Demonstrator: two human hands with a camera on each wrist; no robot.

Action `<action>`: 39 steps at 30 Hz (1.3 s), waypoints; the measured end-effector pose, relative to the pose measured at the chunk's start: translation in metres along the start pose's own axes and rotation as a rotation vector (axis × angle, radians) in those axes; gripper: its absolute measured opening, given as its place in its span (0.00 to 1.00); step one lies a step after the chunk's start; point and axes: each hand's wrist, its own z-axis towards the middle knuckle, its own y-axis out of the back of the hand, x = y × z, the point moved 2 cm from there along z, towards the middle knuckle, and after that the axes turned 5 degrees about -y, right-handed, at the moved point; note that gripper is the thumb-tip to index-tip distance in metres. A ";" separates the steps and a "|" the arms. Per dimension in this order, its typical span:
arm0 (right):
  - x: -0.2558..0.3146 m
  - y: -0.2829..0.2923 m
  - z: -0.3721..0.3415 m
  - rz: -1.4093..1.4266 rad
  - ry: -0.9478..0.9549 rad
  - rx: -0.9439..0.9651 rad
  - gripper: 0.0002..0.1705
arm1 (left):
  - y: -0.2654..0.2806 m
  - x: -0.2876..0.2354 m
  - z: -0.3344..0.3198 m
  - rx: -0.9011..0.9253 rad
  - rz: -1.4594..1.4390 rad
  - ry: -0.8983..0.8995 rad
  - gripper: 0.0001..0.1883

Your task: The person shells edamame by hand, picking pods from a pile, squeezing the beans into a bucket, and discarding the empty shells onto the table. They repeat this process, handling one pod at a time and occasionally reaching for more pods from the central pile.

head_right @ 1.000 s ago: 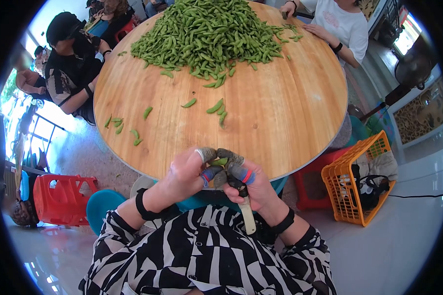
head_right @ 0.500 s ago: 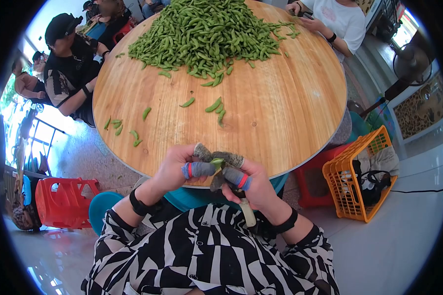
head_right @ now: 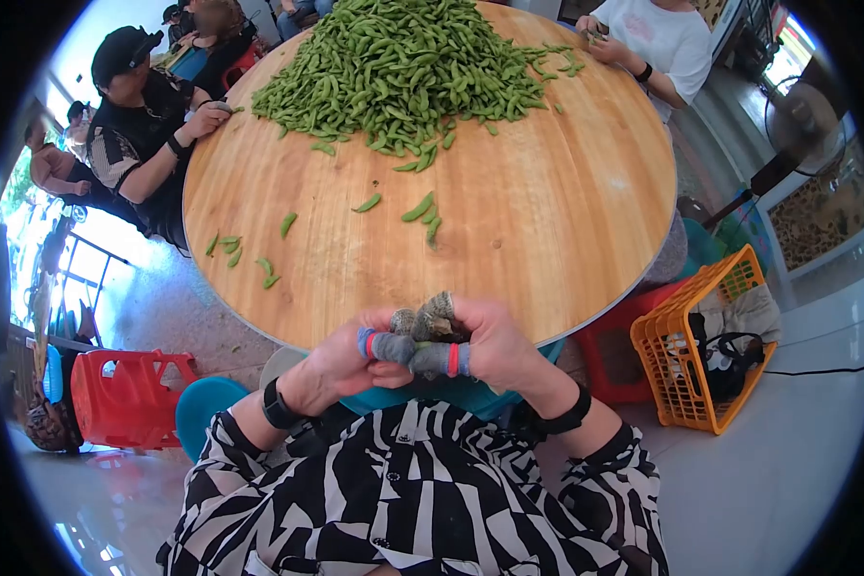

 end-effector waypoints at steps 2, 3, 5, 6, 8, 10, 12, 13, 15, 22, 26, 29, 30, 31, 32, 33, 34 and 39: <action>-0.002 -0.002 -0.001 -0.032 0.023 -0.004 0.14 | -0.001 0.002 -0.001 -0.011 -0.021 -0.005 0.04; -0.003 -0.003 -0.002 -0.061 0.050 -0.008 0.14 | -0.005 0.002 -0.001 -0.048 0.008 -0.001 0.04; -0.006 -0.005 -0.001 -0.113 0.119 -0.032 0.13 | -0.012 0.002 0.000 -0.086 0.032 -0.002 0.05; -0.006 -0.005 -0.002 -0.162 0.191 -0.062 0.13 | -0.014 0.001 0.001 -0.173 0.132 -0.046 0.05; -0.003 -0.005 -0.004 -0.154 0.110 -0.061 0.12 | -0.013 -0.003 0.002 -0.259 0.233 -0.101 0.06; 0.003 -0.003 -0.004 -0.142 0.035 -0.057 0.11 | -0.015 -0.008 0.001 -0.103 0.173 -0.040 0.09; 0.004 -0.001 -0.008 -0.146 -0.050 -0.054 0.09 | -0.019 -0.006 0.001 -0.161 0.226 -0.051 0.08; 0.003 0.000 -0.009 -0.145 -0.050 -0.055 0.09 | -0.021 -0.004 0.001 -0.213 0.276 -0.065 0.08; -0.001 0.002 -0.013 -0.190 -0.091 -0.046 0.08 | -0.006 -0.003 -0.003 -0.177 0.404 -0.050 0.08; -0.023 -0.006 -0.029 -0.315 -0.101 0.048 0.08 | -0.002 -0.085 -0.063 -0.505 2.326 -0.181 0.08; -0.019 -0.002 -0.026 -0.147 -0.218 -0.004 0.14 | 0.024 -0.121 -0.036 -0.568 2.560 -0.256 0.08; -0.023 0.003 -0.025 0.019 -0.168 -0.002 0.18 | 0.040 -0.137 0.027 -0.614 2.316 -0.480 0.09; -0.023 0.005 -0.025 0.005 -0.166 -0.002 0.18 | 0.048 -0.141 0.045 -0.629 2.252 -0.509 0.09; -0.022 0.006 -0.025 0.057 -0.143 -0.032 0.19 | 0.054 -0.142 0.060 -0.636 2.245 -0.523 0.09; -0.022 0.006 -0.025 0.112 -0.123 -0.060 0.20 | 0.061 -0.142 0.072 -0.663 2.179 -0.493 0.09; -0.021 0.005 -0.025 0.110 -0.074 -0.082 0.20 | 0.062 -0.141 0.077 -0.687 2.113 -0.458 0.09; -0.023 0.006 -0.026 0.107 -0.078 -0.080 0.20 | 0.063 -0.140 0.077 -0.691 2.108 -0.459 0.09; -0.031 0.015 -0.021 0.215 0.058 -0.164 0.20 | 0.028 -0.115 0.055 -0.539 1.855 -0.437 0.08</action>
